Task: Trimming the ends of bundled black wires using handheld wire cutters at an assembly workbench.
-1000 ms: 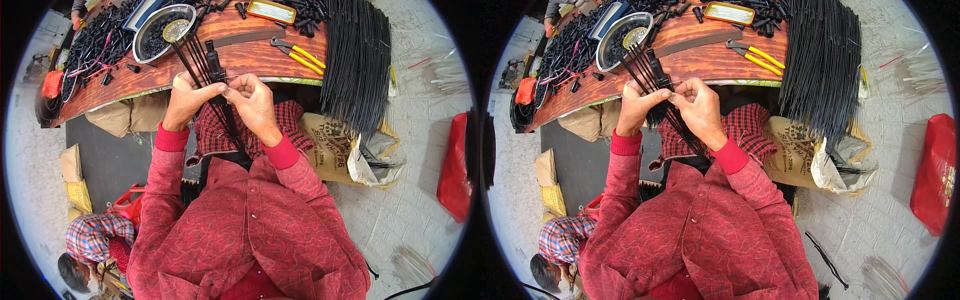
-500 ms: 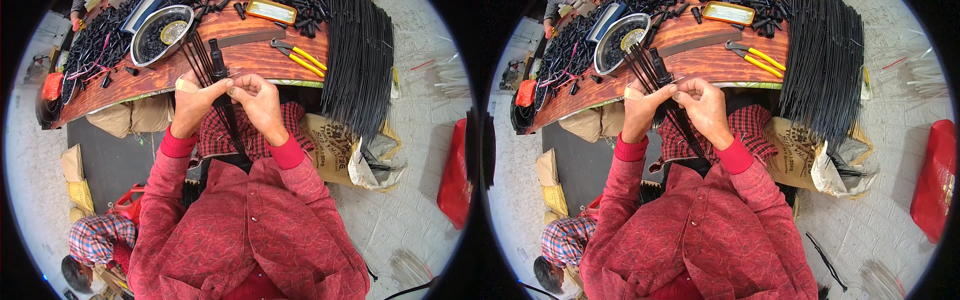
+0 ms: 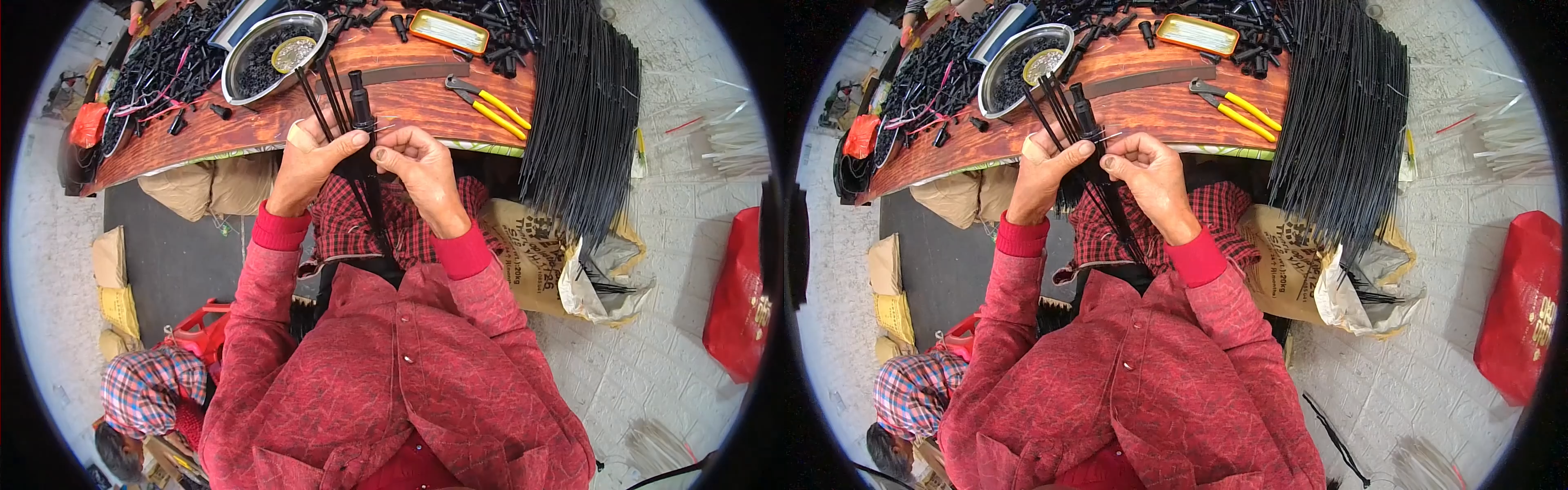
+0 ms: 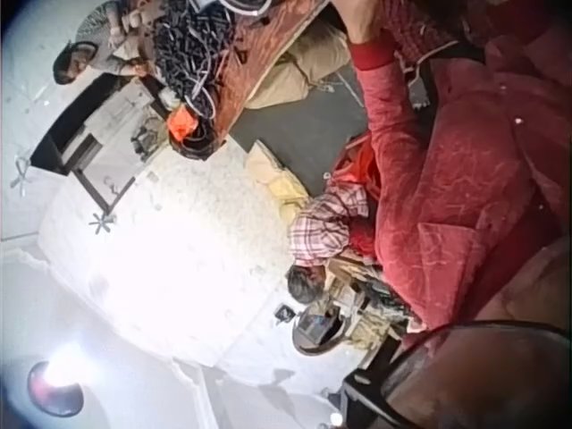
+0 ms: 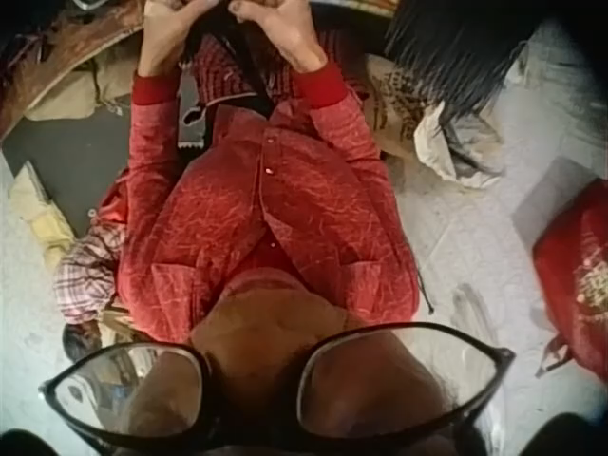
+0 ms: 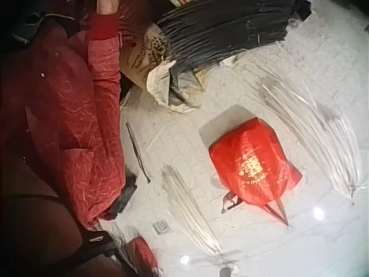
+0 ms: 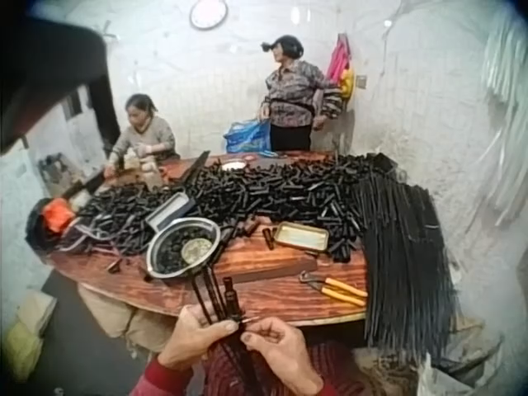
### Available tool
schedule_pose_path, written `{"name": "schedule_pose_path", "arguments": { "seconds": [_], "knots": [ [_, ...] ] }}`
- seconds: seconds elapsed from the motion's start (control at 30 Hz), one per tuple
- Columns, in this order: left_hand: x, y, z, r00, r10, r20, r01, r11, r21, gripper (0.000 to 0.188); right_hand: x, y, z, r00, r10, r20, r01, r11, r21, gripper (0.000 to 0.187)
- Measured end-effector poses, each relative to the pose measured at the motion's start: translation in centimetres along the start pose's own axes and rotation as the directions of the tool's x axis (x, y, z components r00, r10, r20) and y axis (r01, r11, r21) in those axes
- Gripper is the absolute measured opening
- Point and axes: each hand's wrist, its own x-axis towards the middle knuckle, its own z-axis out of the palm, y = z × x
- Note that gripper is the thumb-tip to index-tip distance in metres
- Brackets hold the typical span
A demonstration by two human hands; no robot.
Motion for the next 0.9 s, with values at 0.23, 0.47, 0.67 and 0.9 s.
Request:
{"name": "schedule_pose_path", "arguments": {
  "seconds": [0.23,0.47,0.67,0.9],
  "knots": [
    [-1.2,0.4,-0.6,0.999,0.023,0.047,-0.026,0.998,0.057,0.044,-0.6,-0.5,0.3,0.991,0.094,0.096,-0.102,0.991,0.091,0.017],
    [-3.6,1.6,0.6,0.996,0.066,-0.065,-0.061,0.995,0.085,0.042,-2.4,-0.5,1.9,0.999,0.032,0.014,-0.031,0.999,-0.039,0.026],
    [-5.5,2.6,-0.2,0.992,0.073,-0.105,-0.066,0.996,0.067,0.042,-3.2,0.0,3.8,0.998,-0.019,0.058,0.029,0.983,-0.179,0.029],
    [-5.6,2.9,-2.2,0.995,0.036,-0.096,-0.031,0.998,0.046,0.041,-3.1,1.0,6.0,0.998,-0.063,0.014,0.064,0.971,-0.232,0.015]
  ]
}}
